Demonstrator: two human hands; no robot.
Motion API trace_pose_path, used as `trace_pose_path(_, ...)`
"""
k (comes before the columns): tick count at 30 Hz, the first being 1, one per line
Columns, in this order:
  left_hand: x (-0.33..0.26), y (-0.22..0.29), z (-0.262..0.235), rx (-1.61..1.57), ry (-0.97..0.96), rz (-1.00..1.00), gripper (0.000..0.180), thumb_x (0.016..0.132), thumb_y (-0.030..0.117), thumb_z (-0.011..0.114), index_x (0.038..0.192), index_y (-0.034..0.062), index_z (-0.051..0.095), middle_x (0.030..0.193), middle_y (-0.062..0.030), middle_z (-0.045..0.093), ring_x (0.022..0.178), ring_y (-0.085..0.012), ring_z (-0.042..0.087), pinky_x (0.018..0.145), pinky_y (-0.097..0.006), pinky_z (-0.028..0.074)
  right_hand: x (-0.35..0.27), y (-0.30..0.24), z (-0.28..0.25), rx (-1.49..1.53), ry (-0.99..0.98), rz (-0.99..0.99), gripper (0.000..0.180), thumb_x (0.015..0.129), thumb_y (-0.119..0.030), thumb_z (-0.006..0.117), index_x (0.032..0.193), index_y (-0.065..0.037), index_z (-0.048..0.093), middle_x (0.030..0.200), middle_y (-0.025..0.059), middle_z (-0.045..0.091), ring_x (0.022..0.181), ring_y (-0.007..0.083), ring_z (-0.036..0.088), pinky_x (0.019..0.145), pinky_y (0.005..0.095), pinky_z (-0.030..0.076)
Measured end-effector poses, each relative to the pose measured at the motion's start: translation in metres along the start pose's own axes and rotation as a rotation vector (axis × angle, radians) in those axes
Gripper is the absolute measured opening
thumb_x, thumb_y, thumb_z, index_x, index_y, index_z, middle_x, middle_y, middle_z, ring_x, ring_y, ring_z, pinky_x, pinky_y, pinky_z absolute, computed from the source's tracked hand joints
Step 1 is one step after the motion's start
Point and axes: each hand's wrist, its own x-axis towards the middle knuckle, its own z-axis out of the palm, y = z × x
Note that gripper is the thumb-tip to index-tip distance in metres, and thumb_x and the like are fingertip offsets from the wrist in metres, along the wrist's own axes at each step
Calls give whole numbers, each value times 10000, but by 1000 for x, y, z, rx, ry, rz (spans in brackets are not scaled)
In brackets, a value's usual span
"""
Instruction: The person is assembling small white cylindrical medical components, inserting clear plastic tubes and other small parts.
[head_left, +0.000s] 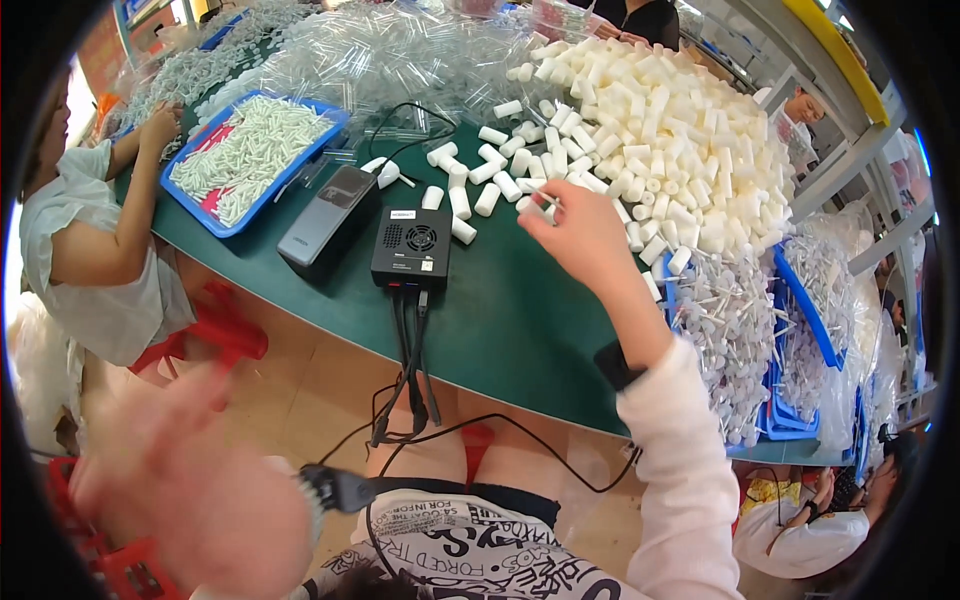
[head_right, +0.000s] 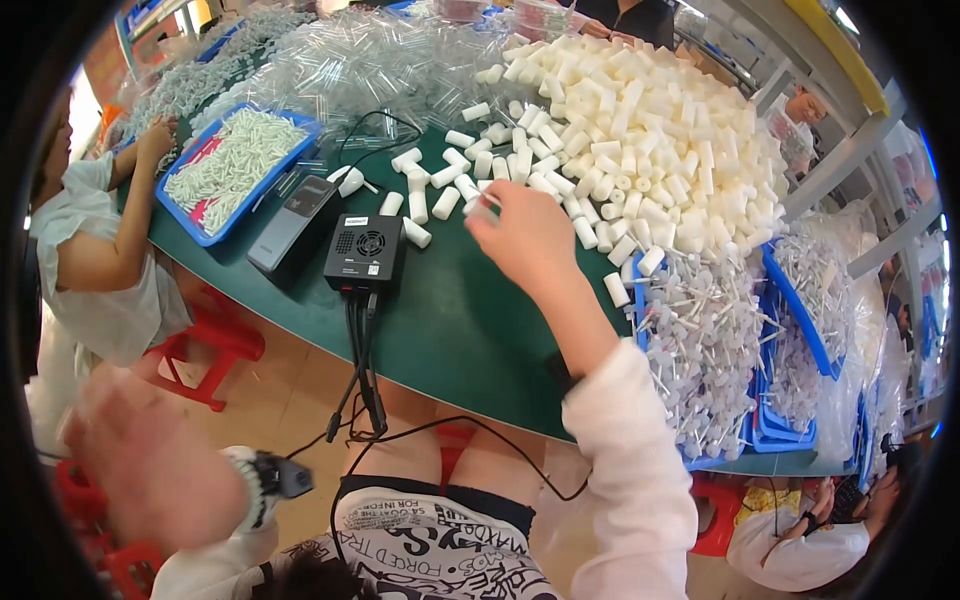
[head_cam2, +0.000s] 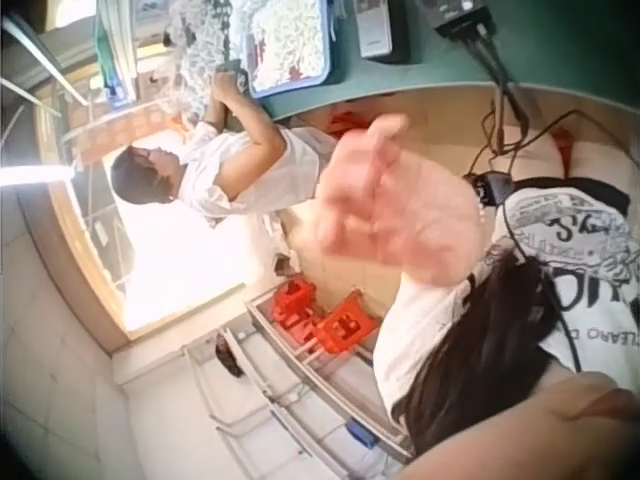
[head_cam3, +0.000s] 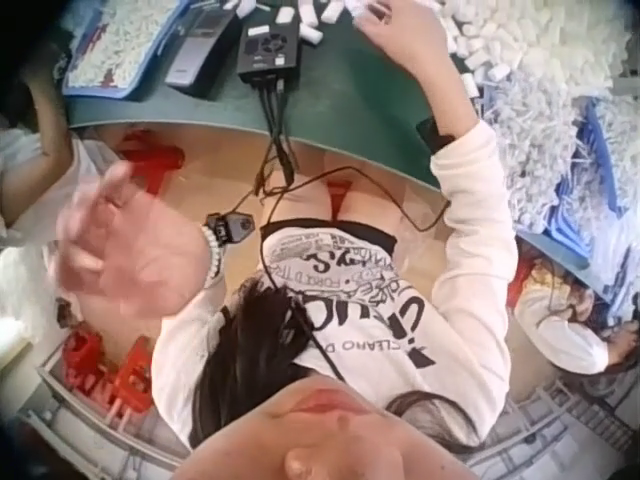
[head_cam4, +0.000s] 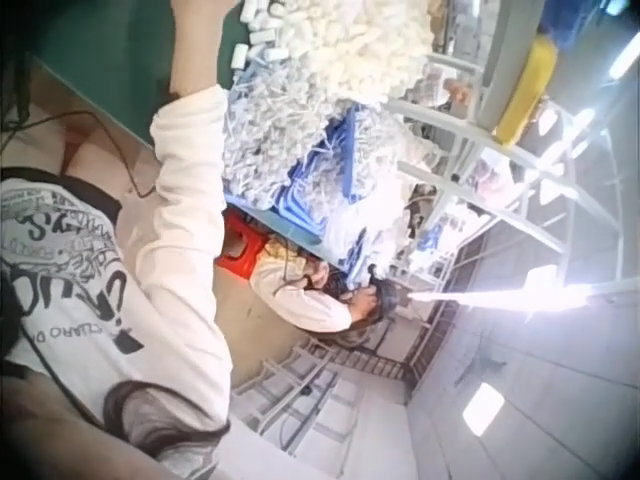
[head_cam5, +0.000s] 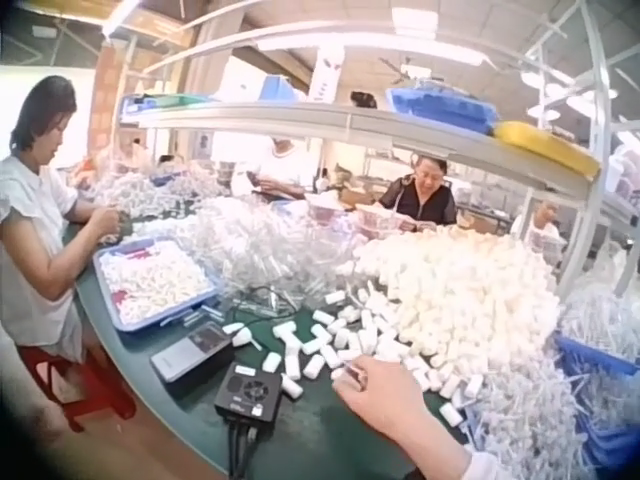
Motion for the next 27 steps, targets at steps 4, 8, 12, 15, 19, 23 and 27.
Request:
trace_pose_path(4,-6,-44,87,-19,-664,-431,591,709,-8,666,1259,0,450,1204,-145,507,1132,-248,486,899,-358,437,-65,-26,-41,700,-290,137,263,750,-265,716,828,-28,634,592,-30,549,551,19,423,497,202,337)
trace_pose_path(8,-13,-51,106,-90,-951,-229,609,671,-77,688,1237,23,490,1228,-120,498,965,-204,577,812,-305,500,-119,-39,-47,1117,-292,198,214,806,-209,680,823,-1,629,688,-18,579,612,4,429,507,189,308)
trace_pose_path(12,-29,-50,108,-348,-844,-649,504,690,-102,688,1160,-2,536,1125,-105,537,928,-157,589,774,-275,519,-140,-21,-54,1069,-206,280,159,882,-144,550,932,7,562,734,-4,531,621,31,403,524,197,313)
trace_pose_path(15,-40,-52,109,-532,-768,-840,491,700,-120,685,1153,-15,530,1060,-81,541,969,-126,568,812,-266,506,-165,-19,-51,834,-77,272,118,915,-76,444,979,-1,510,731,25,486,607,85,416,537,223,346)
trace_pose_path(19,-37,-34,115,-665,-674,-1201,381,783,-76,636,1148,-28,533,1076,-75,574,959,-131,583,821,-255,502,-175,-25,-47,499,78,-63,108,844,16,548,949,7,571,703,95,519,578,179,491,527,270,397)
trace_pose_path(23,-43,-35,114,-607,-698,-1228,350,800,-80,611,1139,-30,542,1083,-88,585,985,-143,584,849,-258,496,-183,-21,-53,378,121,-75,211,799,27,596,1004,-10,630,673,71,518,543,160,489,473,264,379)
trace_pose_path(27,-47,-38,113,-659,-713,-1093,299,808,-82,598,1101,-31,570,1086,-90,587,973,-152,594,858,-259,496,-185,-20,-59,353,123,-68,255,771,26,618,1016,-34,657,661,60,513,527,148,483,455,266,376)
